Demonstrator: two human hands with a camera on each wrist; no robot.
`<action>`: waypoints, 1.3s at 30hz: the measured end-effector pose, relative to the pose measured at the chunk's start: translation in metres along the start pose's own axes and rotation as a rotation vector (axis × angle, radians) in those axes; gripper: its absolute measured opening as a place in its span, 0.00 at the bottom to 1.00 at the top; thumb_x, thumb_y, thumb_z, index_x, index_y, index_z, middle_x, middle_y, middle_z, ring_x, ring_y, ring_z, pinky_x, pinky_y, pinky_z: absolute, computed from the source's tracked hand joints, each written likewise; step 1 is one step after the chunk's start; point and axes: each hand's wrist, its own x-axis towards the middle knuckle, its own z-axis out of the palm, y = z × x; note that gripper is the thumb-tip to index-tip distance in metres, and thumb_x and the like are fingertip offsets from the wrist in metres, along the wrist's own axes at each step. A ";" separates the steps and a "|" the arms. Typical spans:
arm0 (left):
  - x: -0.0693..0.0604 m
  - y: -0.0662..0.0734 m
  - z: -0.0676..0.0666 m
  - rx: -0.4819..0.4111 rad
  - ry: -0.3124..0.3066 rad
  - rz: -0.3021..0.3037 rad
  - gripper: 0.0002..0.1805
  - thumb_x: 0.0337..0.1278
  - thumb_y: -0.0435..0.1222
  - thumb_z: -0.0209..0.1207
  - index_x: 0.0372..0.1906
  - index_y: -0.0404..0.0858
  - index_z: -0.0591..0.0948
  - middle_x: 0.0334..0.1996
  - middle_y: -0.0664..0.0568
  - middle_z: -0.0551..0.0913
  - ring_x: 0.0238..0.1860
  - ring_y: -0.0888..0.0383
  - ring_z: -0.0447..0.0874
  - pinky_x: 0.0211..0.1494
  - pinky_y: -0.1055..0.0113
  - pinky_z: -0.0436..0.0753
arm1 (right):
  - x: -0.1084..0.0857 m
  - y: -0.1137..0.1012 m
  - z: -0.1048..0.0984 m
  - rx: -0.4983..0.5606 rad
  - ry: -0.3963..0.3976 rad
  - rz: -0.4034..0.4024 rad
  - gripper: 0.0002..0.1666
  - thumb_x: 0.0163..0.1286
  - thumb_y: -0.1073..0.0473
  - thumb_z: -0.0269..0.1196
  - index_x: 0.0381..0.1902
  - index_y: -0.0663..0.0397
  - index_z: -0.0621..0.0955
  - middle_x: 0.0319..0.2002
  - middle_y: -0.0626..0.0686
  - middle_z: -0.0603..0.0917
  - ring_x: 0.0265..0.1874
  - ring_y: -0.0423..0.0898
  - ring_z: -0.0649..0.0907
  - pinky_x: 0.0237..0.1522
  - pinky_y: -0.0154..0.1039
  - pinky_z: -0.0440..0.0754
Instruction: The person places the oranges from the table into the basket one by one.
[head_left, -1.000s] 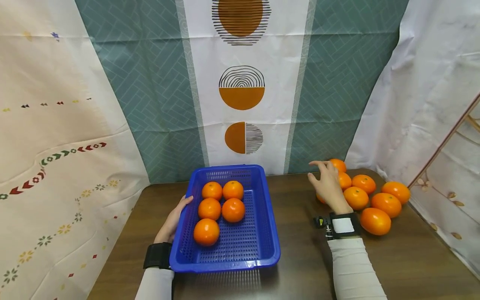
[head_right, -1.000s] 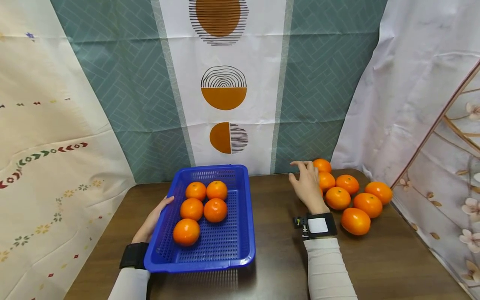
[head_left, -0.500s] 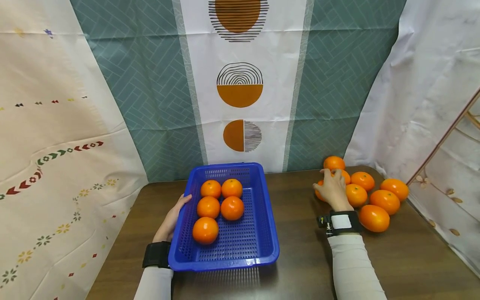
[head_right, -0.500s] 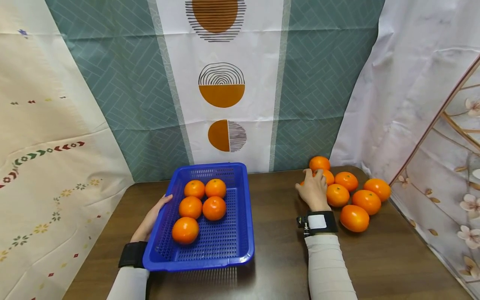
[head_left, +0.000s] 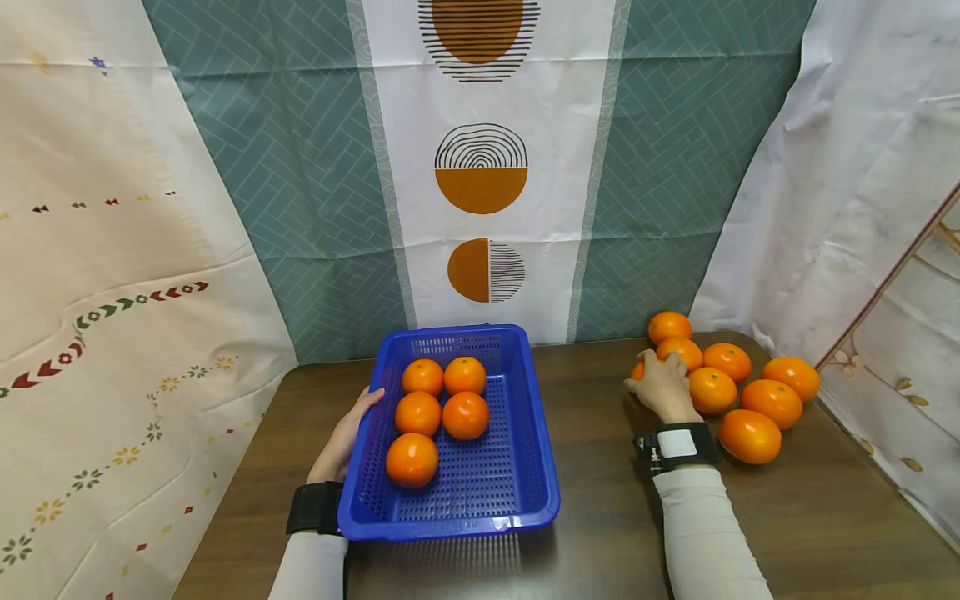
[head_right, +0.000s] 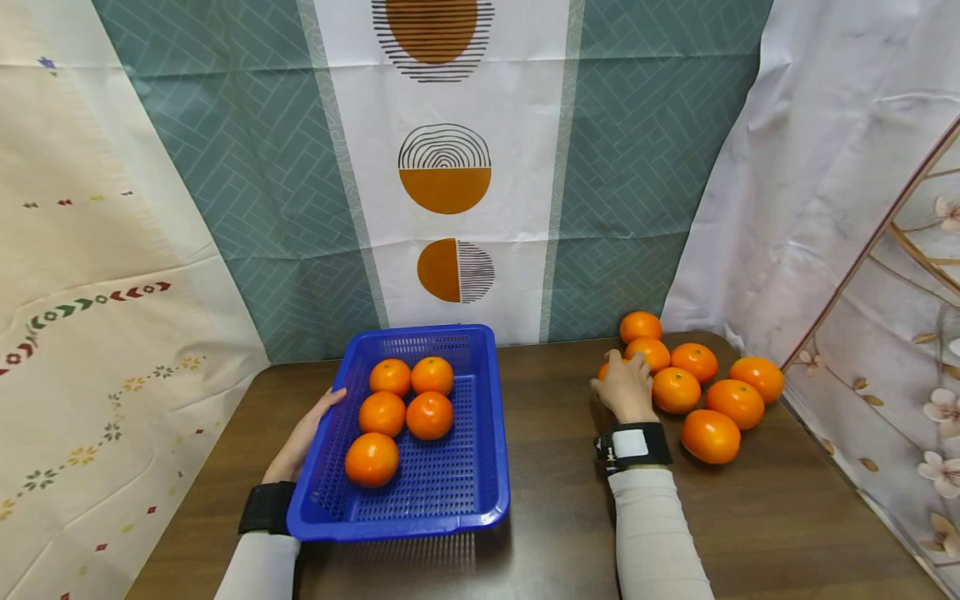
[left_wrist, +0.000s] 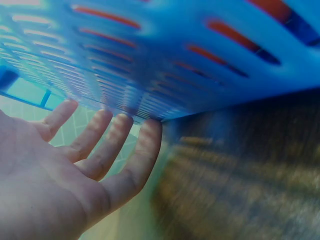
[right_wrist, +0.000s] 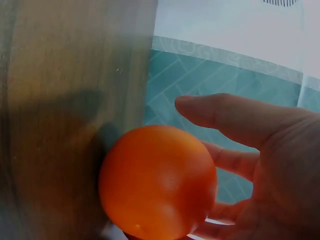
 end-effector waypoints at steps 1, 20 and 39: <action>0.000 0.000 0.000 0.002 0.000 0.000 0.36 0.83 0.56 0.42 0.84 0.58 0.43 0.81 0.44 0.52 0.72 0.42 0.63 0.67 0.49 0.76 | 0.000 0.001 0.001 0.002 -0.006 0.001 0.32 0.66 0.58 0.68 0.61 0.71 0.71 0.54 0.83 0.64 0.55 0.80 0.65 0.53 0.71 0.70; -0.003 0.001 -0.001 0.007 -0.007 -0.004 0.35 0.83 0.57 0.40 0.83 0.58 0.43 0.79 0.41 0.54 0.68 0.45 0.70 0.64 0.47 0.79 | 0.007 0.006 0.020 0.057 -0.025 0.028 0.34 0.65 0.60 0.70 0.64 0.67 0.69 0.58 0.81 0.62 0.56 0.81 0.65 0.54 0.73 0.70; -0.001 0.000 0.000 0.004 0.017 -0.010 0.35 0.83 0.57 0.41 0.84 0.58 0.44 0.79 0.43 0.55 0.69 0.44 0.69 0.65 0.49 0.78 | 0.003 0.000 0.007 0.087 -0.078 0.001 0.36 0.64 0.58 0.68 0.66 0.66 0.68 0.59 0.80 0.62 0.55 0.80 0.66 0.54 0.72 0.71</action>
